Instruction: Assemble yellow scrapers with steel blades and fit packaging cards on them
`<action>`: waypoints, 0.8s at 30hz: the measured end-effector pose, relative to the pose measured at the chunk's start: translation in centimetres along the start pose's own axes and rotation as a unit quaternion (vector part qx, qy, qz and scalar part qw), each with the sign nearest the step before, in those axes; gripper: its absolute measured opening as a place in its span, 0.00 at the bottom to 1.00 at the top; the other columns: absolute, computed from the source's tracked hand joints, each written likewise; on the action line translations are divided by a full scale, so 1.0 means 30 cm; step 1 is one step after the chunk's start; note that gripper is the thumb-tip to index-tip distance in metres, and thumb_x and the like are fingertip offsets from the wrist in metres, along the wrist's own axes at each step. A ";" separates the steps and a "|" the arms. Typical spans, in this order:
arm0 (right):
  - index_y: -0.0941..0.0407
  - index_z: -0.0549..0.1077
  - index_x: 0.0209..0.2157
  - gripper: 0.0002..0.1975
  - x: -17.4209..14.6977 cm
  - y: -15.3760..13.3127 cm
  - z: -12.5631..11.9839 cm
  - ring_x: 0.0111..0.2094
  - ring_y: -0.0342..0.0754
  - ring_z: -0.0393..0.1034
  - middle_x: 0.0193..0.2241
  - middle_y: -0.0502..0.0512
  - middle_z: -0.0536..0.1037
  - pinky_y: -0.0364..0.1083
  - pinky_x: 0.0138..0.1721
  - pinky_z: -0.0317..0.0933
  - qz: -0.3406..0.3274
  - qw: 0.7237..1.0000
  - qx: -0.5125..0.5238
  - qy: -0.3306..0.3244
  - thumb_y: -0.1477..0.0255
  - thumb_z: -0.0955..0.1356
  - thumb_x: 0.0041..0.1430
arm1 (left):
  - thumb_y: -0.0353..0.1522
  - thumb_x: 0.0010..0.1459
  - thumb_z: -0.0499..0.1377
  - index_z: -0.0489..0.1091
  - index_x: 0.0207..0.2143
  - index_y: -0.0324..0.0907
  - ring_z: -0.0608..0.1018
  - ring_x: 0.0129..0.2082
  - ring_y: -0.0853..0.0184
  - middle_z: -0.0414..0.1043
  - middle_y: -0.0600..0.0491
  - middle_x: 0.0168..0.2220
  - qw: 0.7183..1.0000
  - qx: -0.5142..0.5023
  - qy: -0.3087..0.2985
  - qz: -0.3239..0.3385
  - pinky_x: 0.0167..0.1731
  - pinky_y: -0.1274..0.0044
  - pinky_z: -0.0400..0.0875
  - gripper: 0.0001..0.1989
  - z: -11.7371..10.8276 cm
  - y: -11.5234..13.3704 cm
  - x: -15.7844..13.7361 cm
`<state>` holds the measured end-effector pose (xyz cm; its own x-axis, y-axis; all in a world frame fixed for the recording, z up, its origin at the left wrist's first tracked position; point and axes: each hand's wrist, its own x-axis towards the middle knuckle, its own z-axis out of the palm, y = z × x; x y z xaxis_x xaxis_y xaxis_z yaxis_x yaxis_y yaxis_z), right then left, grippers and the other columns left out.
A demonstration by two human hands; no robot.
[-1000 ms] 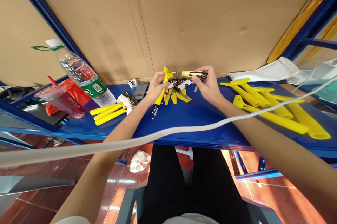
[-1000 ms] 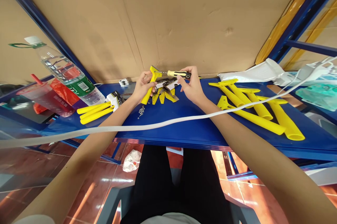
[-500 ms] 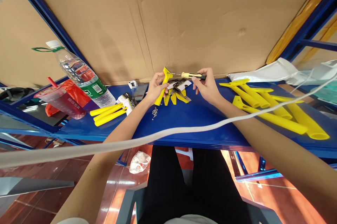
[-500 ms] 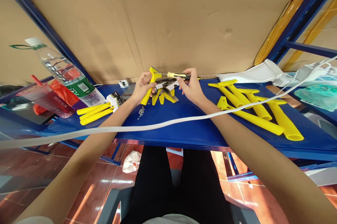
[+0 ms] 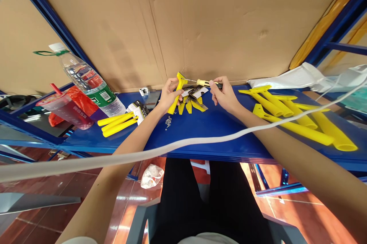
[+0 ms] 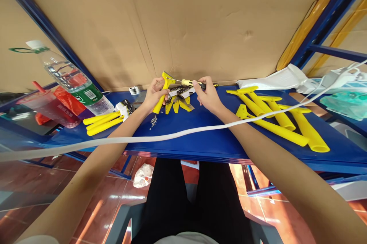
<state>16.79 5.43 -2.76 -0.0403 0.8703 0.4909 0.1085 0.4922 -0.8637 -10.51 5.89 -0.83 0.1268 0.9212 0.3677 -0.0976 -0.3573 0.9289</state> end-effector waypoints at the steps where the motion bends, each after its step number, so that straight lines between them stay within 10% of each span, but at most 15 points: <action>1: 0.45 0.64 0.46 0.42 0.002 0.010 0.000 0.15 0.45 0.63 0.22 0.38 0.70 0.47 0.15 0.58 -0.001 1.000 0.013 -0.004 0.25 0.75 0.52 | 0.32 0.50 0.76 0.66 0.55 0.50 0.78 0.21 0.75 0.84 0.50 0.57 1.000 -0.001 0.000 0.000 0.16 0.81 0.68 0.33 0.000 0.000 0.000; 18: 0.48 0.62 0.35 0.36 -0.009 -0.027 -0.006 0.16 0.42 0.63 0.20 0.44 0.72 0.45 0.19 0.59 -0.009 0.999 -0.042 -0.002 0.29 0.67 0.69 | 0.32 0.51 0.76 0.66 0.56 0.50 0.77 0.21 0.75 0.85 0.49 0.58 1.000 0.002 0.000 0.012 0.17 0.82 0.68 0.33 -0.011 -0.014 0.010; 24: 0.45 0.59 0.47 0.42 -0.010 0.015 0.007 0.16 0.44 0.62 0.23 0.37 0.69 0.44 0.16 0.58 0.004 0.998 0.022 -0.065 0.29 0.77 0.56 | 0.31 0.51 0.74 0.66 0.54 0.50 0.78 0.21 0.74 0.84 0.51 0.55 1.000 0.000 0.011 0.014 0.17 0.81 0.68 0.31 -0.017 -0.010 0.014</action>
<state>16.64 5.38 -3.31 -0.1677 0.8680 0.4674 0.0666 0.4830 -0.8731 -10.93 6.45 -0.98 0.1014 0.9142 0.3924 -0.1006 -0.3830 0.9183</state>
